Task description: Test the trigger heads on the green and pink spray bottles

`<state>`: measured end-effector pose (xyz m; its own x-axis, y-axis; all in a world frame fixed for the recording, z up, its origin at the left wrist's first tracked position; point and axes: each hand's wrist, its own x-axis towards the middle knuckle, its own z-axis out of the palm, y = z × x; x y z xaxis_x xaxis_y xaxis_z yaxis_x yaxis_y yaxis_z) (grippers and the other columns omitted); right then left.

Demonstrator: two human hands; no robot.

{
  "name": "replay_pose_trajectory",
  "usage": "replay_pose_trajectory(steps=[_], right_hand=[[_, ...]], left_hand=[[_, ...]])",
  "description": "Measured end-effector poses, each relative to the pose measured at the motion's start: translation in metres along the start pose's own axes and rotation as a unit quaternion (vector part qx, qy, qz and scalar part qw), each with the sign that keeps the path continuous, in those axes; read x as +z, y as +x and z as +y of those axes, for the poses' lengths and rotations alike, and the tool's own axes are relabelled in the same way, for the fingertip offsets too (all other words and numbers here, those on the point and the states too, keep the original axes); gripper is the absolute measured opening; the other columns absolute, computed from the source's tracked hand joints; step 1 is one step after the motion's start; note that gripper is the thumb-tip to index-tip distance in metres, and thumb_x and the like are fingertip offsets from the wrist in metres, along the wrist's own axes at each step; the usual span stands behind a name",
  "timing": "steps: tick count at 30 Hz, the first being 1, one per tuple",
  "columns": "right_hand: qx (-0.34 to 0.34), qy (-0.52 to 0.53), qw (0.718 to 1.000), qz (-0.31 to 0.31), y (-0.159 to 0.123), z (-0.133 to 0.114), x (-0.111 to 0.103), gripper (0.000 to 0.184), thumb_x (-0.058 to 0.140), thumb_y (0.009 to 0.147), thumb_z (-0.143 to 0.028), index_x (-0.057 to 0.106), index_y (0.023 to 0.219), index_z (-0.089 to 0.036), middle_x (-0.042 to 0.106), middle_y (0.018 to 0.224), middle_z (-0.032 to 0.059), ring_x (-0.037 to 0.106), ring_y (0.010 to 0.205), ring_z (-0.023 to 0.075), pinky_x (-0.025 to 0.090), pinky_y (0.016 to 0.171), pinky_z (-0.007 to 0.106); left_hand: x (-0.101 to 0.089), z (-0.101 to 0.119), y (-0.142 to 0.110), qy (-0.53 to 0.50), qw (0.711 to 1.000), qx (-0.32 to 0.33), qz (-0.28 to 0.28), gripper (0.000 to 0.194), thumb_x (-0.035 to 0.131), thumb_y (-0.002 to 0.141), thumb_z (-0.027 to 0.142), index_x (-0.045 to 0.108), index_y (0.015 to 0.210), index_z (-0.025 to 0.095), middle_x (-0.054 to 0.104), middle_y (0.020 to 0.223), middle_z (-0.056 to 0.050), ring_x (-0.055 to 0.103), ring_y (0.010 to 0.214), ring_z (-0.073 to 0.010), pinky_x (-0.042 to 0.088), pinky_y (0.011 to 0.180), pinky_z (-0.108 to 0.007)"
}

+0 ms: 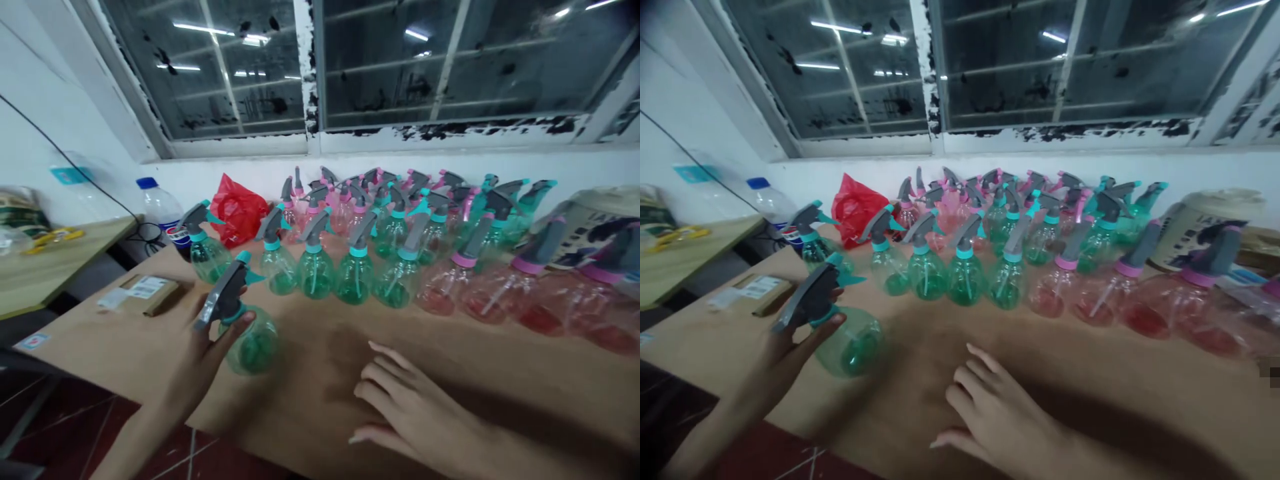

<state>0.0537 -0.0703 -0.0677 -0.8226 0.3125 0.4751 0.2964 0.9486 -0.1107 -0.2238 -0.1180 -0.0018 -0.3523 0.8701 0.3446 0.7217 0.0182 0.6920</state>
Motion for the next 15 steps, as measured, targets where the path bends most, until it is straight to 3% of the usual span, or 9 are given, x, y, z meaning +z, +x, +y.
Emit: replay_pose_trajectory(steps=[5,8,15], right_hand=[[0.006,0.097,0.993,0.063,0.011,-0.002,0.023,0.028,0.051,0.087,-0.044,0.062,0.088,-0.019,0.064,0.082,0.0004,0.061,0.083,0.0144,0.038,0.103,0.037],[-0.001,0.099,0.994,0.050,0.015,-0.002,0.033,0.027,0.053,0.086,-0.045,0.062,0.088,-0.020,0.065,0.088,0.0014,0.062,0.089,0.0158,0.040,0.102,0.040],[-0.039,0.083,0.996,0.004,0.033,0.003,0.038,0.022,0.056,0.086,-0.036,0.062,0.094,-0.017,0.067,0.092,0.0041,0.063,0.091,0.0174,0.043,0.099,0.044]], left_hand=[[-0.015,-0.027,0.036,-0.005,0.999,-0.019,0.044,0.041,0.056,0.083,0.042,0.052,0.112,0.014,0.056,0.120,-0.012,0.053,0.110,-0.0309,0.043,0.094,-0.044],[-0.018,-0.045,0.057,-0.003,0.999,-0.007,0.040,0.045,0.055,0.085,0.041,0.049,0.120,0.014,0.055,0.124,-0.010,0.055,0.110,-0.0266,0.045,0.093,-0.039],[-0.009,-0.070,0.097,0.020,0.996,0.032,0.080,0.042,0.059,0.079,0.039,0.057,0.110,0.012,0.063,0.107,-0.012,0.061,0.093,-0.0259,0.051,0.080,-0.038]])
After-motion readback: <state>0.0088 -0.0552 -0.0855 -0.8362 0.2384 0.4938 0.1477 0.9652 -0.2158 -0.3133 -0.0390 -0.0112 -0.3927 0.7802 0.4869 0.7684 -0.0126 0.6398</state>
